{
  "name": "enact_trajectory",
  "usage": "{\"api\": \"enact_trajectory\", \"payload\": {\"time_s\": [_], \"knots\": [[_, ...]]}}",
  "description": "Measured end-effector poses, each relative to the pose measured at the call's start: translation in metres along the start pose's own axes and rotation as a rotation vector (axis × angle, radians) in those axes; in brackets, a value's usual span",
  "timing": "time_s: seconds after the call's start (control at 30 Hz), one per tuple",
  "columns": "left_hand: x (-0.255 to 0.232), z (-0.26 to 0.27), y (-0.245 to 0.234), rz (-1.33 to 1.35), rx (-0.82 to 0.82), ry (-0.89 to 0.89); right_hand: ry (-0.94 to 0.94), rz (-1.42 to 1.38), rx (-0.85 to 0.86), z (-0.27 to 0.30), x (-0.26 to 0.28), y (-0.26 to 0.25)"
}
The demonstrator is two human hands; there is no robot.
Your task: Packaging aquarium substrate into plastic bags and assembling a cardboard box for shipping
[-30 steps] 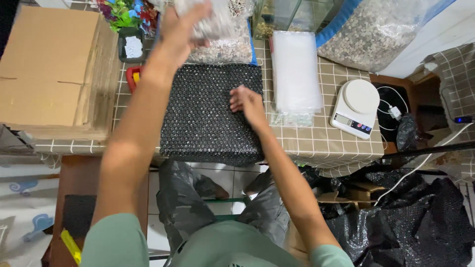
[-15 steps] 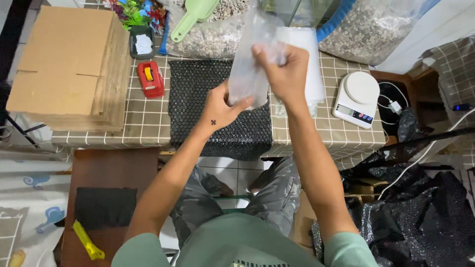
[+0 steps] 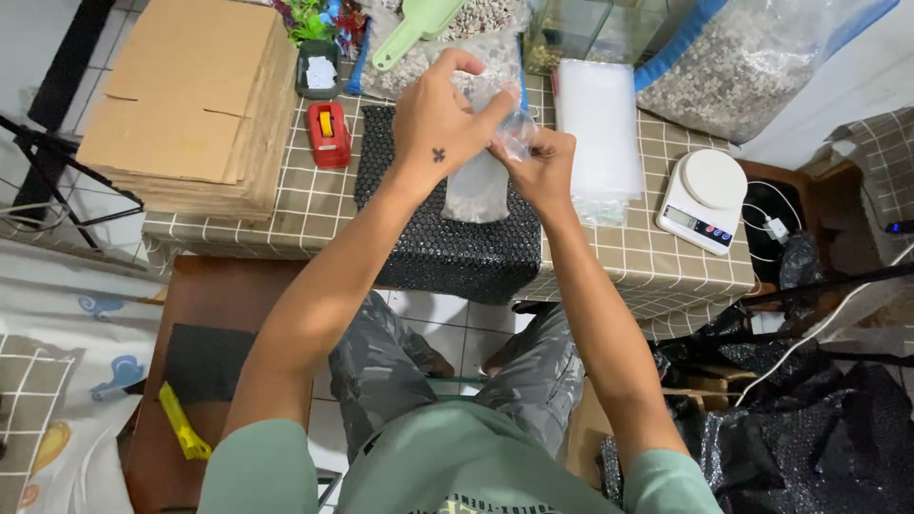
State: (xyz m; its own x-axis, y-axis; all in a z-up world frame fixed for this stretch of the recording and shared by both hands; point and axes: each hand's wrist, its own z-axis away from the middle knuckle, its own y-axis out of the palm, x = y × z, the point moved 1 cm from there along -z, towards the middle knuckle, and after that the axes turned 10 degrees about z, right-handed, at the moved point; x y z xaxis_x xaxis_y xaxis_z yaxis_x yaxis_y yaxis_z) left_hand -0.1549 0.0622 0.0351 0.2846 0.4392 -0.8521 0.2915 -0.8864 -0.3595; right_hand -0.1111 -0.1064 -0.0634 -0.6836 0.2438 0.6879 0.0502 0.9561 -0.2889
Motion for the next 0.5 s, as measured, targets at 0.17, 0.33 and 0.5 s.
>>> {"api": "enact_trajectory", "payload": {"time_s": [0.17, 0.33, 0.5], "knots": [[0.012, -0.006, 0.006, 0.003, 0.078, -0.041, 0.019, -0.005, -0.014, 0.006, -0.006, 0.000], [0.025, -0.007, 0.008, 0.118, 0.110, 0.056, -0.054, 0.066, 0.222, -0.007, 0.044, -0.024], [0.019, -0.005, 0.001, 0.086, 0.131, 0.048, 0.155, 0.325, 0.300, -0.030, 0.063, -0.044]]}}
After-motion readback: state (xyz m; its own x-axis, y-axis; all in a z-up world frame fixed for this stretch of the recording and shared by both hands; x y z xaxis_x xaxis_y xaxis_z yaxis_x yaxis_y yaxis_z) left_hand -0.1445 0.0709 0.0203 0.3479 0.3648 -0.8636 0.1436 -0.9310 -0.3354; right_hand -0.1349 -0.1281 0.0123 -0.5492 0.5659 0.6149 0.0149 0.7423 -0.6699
